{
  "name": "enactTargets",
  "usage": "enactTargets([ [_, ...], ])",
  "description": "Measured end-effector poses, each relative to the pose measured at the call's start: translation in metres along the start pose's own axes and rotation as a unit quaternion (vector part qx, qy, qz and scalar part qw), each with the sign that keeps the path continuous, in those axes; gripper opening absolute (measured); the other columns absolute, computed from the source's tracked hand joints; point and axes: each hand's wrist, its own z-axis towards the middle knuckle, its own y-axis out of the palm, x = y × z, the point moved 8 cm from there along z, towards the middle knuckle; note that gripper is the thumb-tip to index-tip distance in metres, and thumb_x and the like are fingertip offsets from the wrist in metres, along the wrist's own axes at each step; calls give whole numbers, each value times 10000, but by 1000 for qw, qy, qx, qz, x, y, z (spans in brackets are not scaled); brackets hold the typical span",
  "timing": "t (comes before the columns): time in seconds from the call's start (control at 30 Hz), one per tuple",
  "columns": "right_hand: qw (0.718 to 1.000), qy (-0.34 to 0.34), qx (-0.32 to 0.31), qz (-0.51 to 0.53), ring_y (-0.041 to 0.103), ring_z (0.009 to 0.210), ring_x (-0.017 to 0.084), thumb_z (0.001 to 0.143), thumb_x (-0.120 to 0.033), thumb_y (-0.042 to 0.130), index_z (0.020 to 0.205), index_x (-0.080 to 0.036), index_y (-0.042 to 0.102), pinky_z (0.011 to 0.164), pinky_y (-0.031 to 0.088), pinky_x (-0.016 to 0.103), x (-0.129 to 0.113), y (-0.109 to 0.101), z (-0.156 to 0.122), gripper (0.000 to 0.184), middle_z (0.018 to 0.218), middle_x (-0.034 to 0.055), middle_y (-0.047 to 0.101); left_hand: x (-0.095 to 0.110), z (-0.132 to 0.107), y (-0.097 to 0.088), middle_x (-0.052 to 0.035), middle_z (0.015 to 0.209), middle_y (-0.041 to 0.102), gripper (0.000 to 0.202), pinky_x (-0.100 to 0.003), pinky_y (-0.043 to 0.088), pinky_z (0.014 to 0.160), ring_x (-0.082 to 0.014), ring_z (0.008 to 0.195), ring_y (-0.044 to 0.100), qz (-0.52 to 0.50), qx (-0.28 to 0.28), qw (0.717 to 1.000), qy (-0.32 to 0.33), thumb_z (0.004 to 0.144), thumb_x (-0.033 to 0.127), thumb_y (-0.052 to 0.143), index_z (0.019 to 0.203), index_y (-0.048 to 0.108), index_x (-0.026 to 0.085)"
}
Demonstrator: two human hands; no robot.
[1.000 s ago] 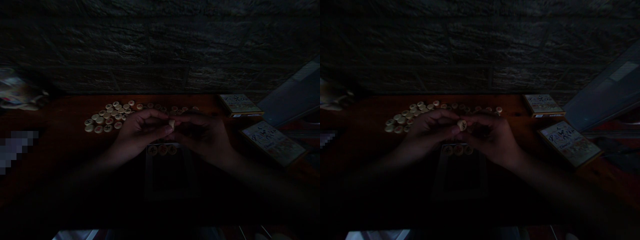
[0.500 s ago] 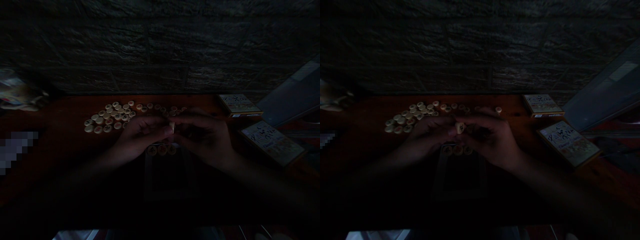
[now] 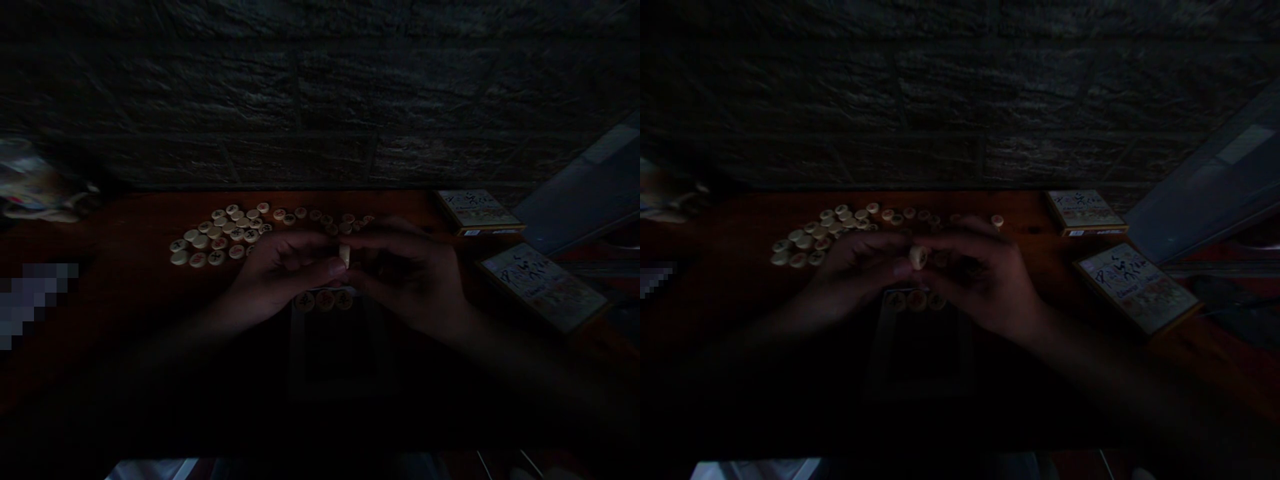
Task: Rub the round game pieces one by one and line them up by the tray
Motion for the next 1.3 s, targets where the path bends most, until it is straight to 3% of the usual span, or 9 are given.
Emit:
enactTargets([
  [0.17,1000,-11,-1,2,664,878,168,825,-141,838,1160,-156,768,755,539,312,-1,0,0,343,991,65,687,2,1,2,-38,903,827,149,-177,618,726,-136,780,780,1,-3,1000,-5,855,244,843,984,816,174],
  [0.33,1000,-8,-6,-9,675,909,175,814,-178,858,1183,-148,765,777,548,318,-1,1,1,382,1011,75,700,2,0,-1,-18,992,833,209,-168,622,791,-132,873,792,1,0,1000,1,840,192,853,1044,815,214],
  [0.6,999,-22,-8,-25,685,980,191,832,-177,845,1172,-135,764,811,558,325,-3,0,-1,352,1074,102,705,3,-1,-2,-37,965,833,214,-233,644,773,-182,866,799,38,8,999,9,826,212,857,1033,810,189],
  [0.93,999,-26,-9,-35,679,1007,186,835,-172,840,1208,-162,750,841,571,324,-5,0,-2,384,1087,92,699,6,-1,-3,-30,967,835,199,-224,646,790,-176,877,802,46,14,999,16,822,209,861,1014,812,196],
  [1.13,999,-30,-5,-35,683,997,183,835,-202,846,1176,-194,758,852,579,326,-5,-1,-1,352,1085,78,702,6,-1,-5,-1,897,823,192,-183,626,701,-141,781,782,59,23,998,28,782,182,885,958,814,211],
  [1.3,999,-27,-7,-34,682,999,187,853,-178,823,1194,-225,751,849,585,329,-6,0,-2,351,1087,68,699,5,-1,-4,-38,929,829,188,-260,653,740,-194,826,794,62,17,998,22,808,255,868,982,813,208],
])
